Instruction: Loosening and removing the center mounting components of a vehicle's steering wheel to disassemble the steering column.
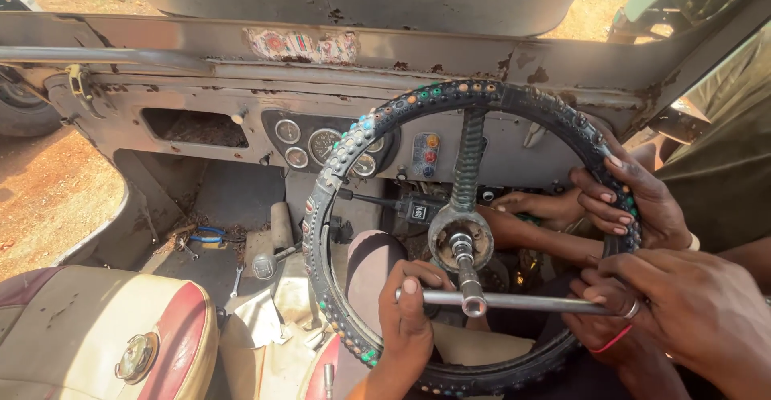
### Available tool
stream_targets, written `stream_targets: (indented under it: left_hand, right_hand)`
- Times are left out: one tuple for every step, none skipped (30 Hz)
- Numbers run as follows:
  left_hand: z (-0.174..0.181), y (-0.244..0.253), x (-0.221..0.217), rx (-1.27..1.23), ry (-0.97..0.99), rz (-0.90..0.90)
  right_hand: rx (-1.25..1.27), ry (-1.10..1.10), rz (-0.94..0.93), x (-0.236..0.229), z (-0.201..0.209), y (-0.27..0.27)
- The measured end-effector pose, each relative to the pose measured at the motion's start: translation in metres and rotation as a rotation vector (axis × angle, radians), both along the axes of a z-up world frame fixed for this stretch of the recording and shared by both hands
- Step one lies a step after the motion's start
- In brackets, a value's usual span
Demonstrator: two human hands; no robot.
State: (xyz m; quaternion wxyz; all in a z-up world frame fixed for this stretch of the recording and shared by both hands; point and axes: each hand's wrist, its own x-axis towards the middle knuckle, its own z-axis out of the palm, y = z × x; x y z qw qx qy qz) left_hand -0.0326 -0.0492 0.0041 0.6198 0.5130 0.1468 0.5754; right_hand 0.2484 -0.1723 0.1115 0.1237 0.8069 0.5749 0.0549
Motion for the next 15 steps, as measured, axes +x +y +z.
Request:
stream_targets:
  left_hand:
    - [0.007, -0.001, 0.004, -0.031, -0.013, 0.014]
    - [0.015, -0.003, 0.007, -0.062, -0.026, 0.028]
    - [0.013, -0.003, 0.010, -0.055, -0.030, 0.025]
    - [0.012, -0.002, 0.012, -0.067, -0.044, 0.041]
    - [0.009, -0.003, 0.012, -0.083, -0.050, 0.058]
    - [0.006, -0.001, 0.013, -0.080, -0.045, 0.055]
    - [0.003, 0.000, 0.015, -0.044, -0.037, 0.076]
    - [0.000, 0.002, 0.018, -0.009, -0.029, 0.096]
    - [0.004, 0.003, 0.020, -0.001, -0.032, 0.090]
    - [0.008, 0.004, 0.023, -0.030, -0.056, 0.085]
    - [0.011, 0.002, 0.023, -0.067, -0.076, 0.081]
    - [0.013, 0.003, 0.027, -0.068, -0.075, 0.075]
    - [0.015, 0.004, 0.029, -0.050, -0.096, 0.042]
    - [0.018, 0.005, 0.030, -0.033, -0.117, 0.008]
    - [0.018, 0.005, 0.030, -0.030, -0.119, 0.003]
  right_hand:
    - [0.165, 0.064, 0.088, 0.010, -0.014, -0.005]
    - [0.332, 0.126, 0.174, 0.020, -0.027, -0.011]
    - [0.338, 0.121, 0.172, 0.014, -0.022, -0.008]
    - [0.316, 0.135, 0.216, 0.009, -0.017, -0.006]
    - [0.289, 0.157, 0.258, 0.001, -0.015, -0.004]
    - [0.293, 0.161, 0.255, -0.002, -0.012, -0.002]
    - [0.117, 0.105, 0.178, -0.004, -0.009, 0.000]
    - [-0.058, 0.050, 0.100, -0.006, -0.005, 0.002]
    - [-0.050, 0.047, 0.094, -0.006, -0.005, 0.001]
    - [0.021, 0.116, 0.156, -0.006, -0.006, 0.000]
    - [0.084, 0.189, 0.219, -0.008, -0.007, -0.004]
    - [0.084, 0.189, 0.214, -0.014, -0.008, -0.006]
    - [0.110, 0.227, 0.199, -0.022, -0.009, -0.008]
    - [0.137, 0.265, 0.184, -0.030, -0.009, -0.010]
    - [0.141, 0.263, 0.180, -0.032, -0.010, -0.011]
